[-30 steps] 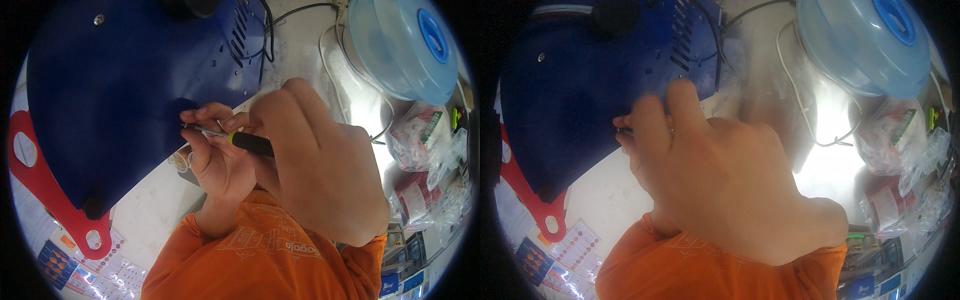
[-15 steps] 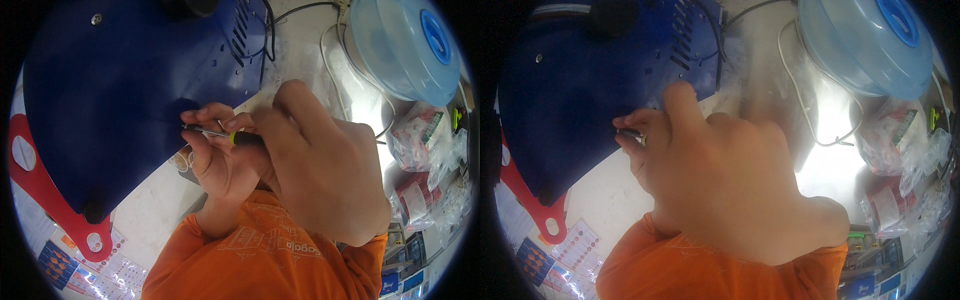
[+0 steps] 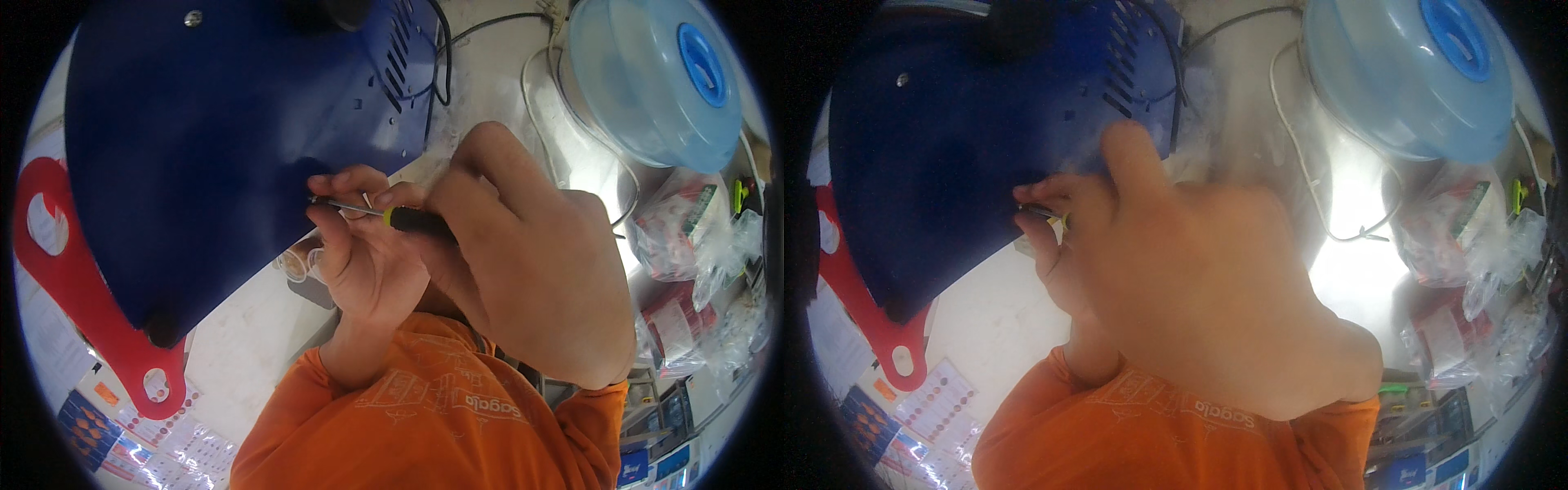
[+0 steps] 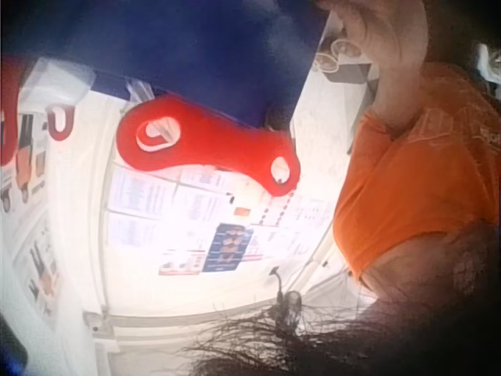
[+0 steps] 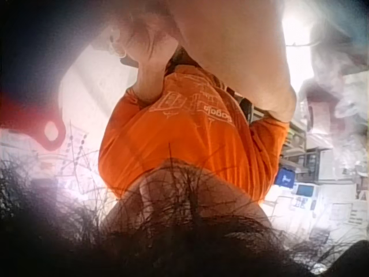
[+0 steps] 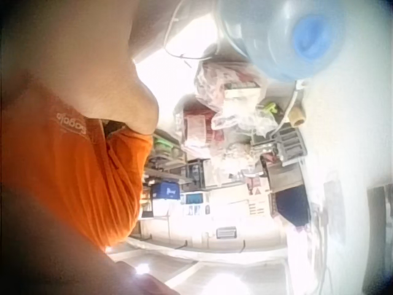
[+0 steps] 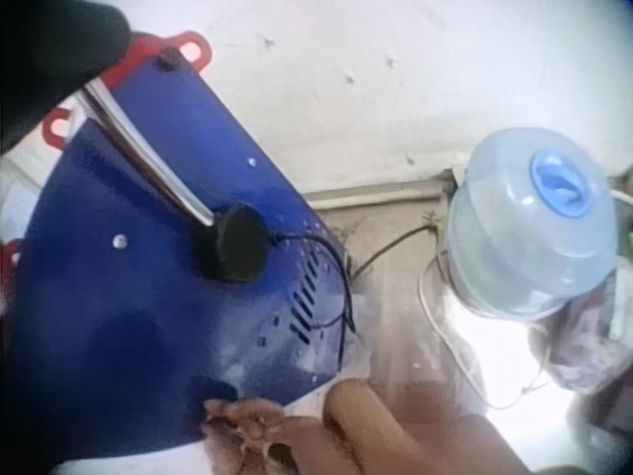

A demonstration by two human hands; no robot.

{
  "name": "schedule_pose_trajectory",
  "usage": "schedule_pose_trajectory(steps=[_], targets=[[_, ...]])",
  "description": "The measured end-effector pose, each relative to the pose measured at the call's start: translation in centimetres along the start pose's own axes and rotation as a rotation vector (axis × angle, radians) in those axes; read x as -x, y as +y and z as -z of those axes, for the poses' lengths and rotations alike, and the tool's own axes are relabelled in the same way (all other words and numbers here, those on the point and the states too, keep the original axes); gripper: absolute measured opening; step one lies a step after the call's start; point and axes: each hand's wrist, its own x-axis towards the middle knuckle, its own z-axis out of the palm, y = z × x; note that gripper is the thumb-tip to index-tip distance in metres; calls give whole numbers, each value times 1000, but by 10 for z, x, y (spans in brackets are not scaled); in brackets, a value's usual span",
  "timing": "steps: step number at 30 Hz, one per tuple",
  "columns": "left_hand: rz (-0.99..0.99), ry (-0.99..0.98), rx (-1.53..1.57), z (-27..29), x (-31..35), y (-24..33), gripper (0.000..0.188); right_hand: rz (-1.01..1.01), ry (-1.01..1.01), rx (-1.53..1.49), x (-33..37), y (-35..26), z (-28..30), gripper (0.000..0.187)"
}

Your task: The person assembles a blue and red appliance on a metal countertop. They use a screwdriver to tighten screws on the blue housing, attach a clear plastic cover, and secure a red handle. The person repeatedly adjusts the device's orientation to access different screw locations.

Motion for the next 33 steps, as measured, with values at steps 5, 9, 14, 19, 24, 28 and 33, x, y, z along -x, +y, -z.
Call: schedule_pose_trajectory(steps=[5, 9, 14, 19, 24, 28, 33], targets=[[3, 294, -198, -10, 25, 3, 37, -83, -24, 16, -2, -3, -2, 20], [66, 380, -542, 12, 88, 29, 41, 32, -95, 75, 1, 7, 2, 25], [32, 588, -931, 14, 171, 85, 32, 20, -7, -7, 4, 1, -5, 24], [-172, 698, -1218, 14, 218, 134, 22, -35, -84, 65, 6, -4, -1, 27], [-537, 945, -1257, 5, 249, 212, 24, -127, -11, -63, 9, -23, -8, 28], [-688, 987, -1227, 15, 264, 283, 31, 40, -64, 133, 11, -22, -6, 24], [-442, 1072, -1537, 44, 244, 342, 28, -91, 35, -159, 24, -5, -36, 27]])
